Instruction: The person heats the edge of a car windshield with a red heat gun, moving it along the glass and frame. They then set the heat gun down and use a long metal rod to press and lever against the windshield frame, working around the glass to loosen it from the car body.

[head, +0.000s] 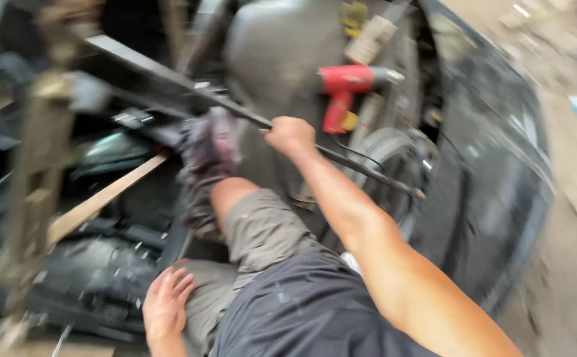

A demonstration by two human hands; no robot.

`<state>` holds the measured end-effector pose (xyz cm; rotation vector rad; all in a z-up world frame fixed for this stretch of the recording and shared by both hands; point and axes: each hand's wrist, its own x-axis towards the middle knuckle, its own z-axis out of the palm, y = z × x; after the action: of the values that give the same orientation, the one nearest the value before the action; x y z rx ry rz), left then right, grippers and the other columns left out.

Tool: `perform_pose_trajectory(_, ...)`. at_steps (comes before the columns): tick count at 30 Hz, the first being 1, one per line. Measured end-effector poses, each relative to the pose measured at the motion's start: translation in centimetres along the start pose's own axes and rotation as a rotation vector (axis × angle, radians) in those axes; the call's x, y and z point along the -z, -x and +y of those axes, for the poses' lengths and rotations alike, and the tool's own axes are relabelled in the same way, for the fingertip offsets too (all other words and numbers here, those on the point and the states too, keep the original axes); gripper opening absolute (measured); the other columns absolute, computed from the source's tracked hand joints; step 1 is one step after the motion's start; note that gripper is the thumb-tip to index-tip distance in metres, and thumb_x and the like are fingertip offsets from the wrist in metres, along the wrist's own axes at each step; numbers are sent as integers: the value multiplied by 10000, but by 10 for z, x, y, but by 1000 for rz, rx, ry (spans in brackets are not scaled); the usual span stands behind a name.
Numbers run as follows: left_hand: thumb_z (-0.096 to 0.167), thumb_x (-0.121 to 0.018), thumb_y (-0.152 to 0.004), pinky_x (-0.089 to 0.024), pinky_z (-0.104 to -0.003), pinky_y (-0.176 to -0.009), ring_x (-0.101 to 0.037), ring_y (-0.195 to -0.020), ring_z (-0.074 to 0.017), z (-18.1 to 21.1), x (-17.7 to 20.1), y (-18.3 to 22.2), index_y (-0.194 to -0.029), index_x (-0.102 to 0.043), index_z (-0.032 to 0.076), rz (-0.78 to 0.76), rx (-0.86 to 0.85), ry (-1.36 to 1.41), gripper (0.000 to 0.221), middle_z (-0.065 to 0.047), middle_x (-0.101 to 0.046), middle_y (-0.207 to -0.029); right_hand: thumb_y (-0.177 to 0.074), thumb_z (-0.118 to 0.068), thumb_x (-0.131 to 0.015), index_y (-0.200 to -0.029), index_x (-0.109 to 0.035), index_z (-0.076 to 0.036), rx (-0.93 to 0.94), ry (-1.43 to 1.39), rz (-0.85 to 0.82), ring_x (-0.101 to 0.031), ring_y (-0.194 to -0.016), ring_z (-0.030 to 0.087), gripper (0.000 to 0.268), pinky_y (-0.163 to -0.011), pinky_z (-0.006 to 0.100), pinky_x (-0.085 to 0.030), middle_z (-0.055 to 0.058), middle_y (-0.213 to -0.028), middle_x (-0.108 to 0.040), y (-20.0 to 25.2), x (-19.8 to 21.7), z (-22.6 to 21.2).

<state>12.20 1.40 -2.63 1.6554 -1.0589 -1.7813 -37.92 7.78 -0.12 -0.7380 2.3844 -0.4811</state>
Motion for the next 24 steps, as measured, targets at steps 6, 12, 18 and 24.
perform_pose_trajectory(6,239,-508,-1076,-544,-513,-945,-661,-1101,-386,-7,2,-47,-1444,-440,-76,-151,112,-200,489,-259,-585,-1335,-795,-495,-689,-908,-786,-157,104,-137,160,-709,-976,328,369,-842,460,-571,103,-964,-761,-18,-26,32)
perform_pose_trajectory(12,216,-504,-1082,-529,-523,-950,-647,-1112,-415,32,-34,-46,-1472,-404,-76,-165,-5,-274,497,-303,-575,-1338,-796,-466,-693,-905,-798,-176,71,-207,124,-712,-954,339,328,-849,454,-572,115,-920,-760,-18,-32,36)
perform_pose_trajectory(18,178,-518,-1070,-539,-534,-961,-651,-1098,-427,61,-62,-24,-1442,-420,-86,-203,-79,-250,467,-316,-575,-1321,-806,-467,-701,-919,-792,-163,110,-194,65,-710,-964,339,336,-861,453,-566,127,-940,-760,-27,-21,40)
perform_pose_trajectory(24,164,-489,-1083,-535,-557,-955,-648,-1091,-426,50,-15,-27,-1439,-412,-89,-112,-58,-213,444,-316,-580,-1296,-823,-321,-667,-981,-787,-146,436,89,-131,-713,-950,370,264,-837,464,-585,147,-974,-754,-101,-63,80)
